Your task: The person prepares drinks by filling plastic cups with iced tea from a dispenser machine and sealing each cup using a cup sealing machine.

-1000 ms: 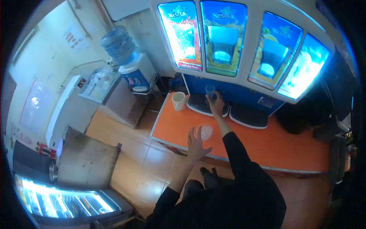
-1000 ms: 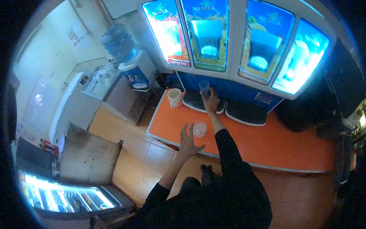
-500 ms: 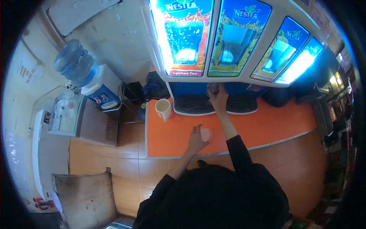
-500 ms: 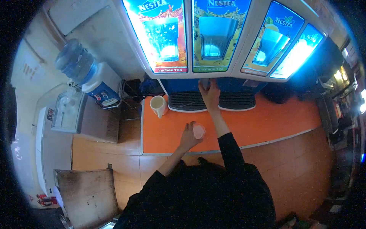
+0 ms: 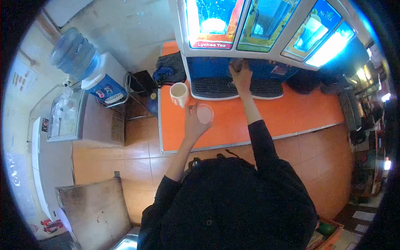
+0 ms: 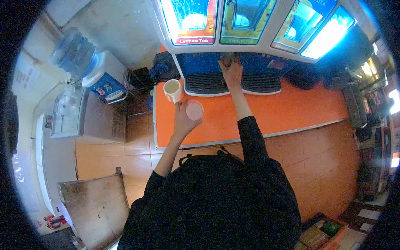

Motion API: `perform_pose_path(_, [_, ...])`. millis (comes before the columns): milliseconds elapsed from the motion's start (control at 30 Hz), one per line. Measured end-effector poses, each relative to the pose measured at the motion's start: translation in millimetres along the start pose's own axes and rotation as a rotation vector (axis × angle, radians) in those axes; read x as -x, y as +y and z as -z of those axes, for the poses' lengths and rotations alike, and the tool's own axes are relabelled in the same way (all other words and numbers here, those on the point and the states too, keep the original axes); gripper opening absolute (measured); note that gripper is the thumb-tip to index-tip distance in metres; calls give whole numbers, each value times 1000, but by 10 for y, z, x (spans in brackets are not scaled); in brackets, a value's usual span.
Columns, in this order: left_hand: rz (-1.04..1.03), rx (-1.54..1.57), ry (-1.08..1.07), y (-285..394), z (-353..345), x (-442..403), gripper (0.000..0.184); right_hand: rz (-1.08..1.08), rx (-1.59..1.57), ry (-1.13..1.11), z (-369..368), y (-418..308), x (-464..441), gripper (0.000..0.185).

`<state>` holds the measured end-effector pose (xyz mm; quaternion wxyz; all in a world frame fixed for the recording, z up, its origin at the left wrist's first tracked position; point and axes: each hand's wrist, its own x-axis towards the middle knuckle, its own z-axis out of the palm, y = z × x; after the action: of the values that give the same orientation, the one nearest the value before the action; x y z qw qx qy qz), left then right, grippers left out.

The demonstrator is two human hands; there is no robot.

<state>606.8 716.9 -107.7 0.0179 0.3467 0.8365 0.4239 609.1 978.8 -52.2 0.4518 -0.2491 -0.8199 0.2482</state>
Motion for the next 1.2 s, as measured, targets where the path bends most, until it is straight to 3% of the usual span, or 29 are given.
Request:
perform_pose_path(233, [23, 52, 29, 144, 158, -50, 95, 10, -36, 71, -104, 149, 6, 41])
perform_pose_path(367, [-44, 23, 87, 140, 142, -96, 96, -5, -62, -15, -33, 88, 4, 38])
perform_pose_path(533, [-95, 229, 128, 231, 164, -170, 93, -58, -57, 4, -46, 76, 1, 33])
perform_pose_path(633, [-95, 297, 149, 275, 155, -214, 94, 112, -79, 80, -128, 203, 1, 25])
perform_pose_path(700, [-99, 341, 157, 263, 126, -257, 96, 1, -133, 24, -163, 261, -5, 34])
perform_pose_path(1200, [-142, 484, 183, 317, 33, -467, 99, 43, -166, 48, -132, 216, -21, 41])
